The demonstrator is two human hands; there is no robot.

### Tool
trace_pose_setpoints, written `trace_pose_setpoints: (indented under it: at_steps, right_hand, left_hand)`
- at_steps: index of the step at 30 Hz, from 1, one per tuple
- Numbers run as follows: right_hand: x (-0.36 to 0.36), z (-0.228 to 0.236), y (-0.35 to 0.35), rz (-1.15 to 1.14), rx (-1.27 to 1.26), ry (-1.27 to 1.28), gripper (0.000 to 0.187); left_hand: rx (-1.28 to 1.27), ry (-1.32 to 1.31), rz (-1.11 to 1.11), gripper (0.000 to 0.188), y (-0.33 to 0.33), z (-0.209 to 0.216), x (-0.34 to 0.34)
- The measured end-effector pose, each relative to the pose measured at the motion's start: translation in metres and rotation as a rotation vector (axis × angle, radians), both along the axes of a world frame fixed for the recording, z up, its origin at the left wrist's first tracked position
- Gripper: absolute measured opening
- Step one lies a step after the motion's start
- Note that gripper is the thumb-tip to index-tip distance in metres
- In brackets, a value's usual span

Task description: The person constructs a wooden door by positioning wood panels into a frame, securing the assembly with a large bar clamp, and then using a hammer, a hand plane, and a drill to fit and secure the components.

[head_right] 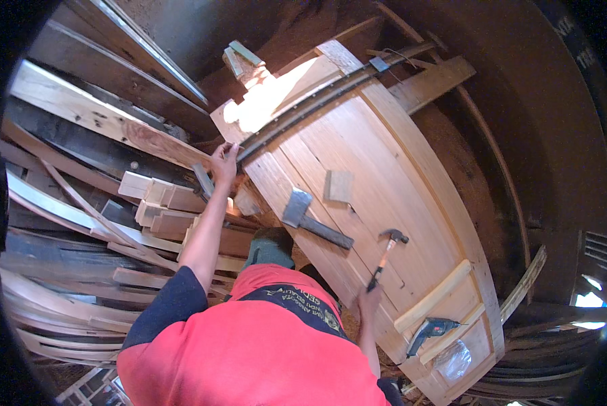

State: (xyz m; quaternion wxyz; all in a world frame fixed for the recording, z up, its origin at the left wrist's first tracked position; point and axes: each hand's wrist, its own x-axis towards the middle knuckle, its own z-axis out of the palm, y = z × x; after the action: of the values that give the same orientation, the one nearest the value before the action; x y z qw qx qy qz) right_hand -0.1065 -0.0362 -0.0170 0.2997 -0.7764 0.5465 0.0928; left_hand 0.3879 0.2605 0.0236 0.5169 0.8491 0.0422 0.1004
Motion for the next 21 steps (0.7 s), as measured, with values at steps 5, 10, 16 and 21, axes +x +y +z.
trace_pose_setpoints:
  at_steps: [5,10,16,21]
  right_hand:
    - [0.066,0.064,0.017,-0.122,-0.325,0.132,0.034]
    - [0.123,0.059,0.02,-0.38,-0.105,-0.549,0.02]
    - [0.26,0.082,0.039,-0.179,0.213,-0.581,0.014]
    - [0.344,0.081,0.08,0.395,0.091,-0.53,0.023]
  left_hand:
    - [0.139,0.101,-0.012,0.022,0.037,-0.03,0.096]
    - [0.221,0.225,-0.089,0.024,0.025,-0.052,0.129]
    - [0.297,0.154,-0.109,0.023,0.028,-0.058,0.132]
    - [0.438,0.172,-0.195,0.02,0.024,-0.044,0.134]
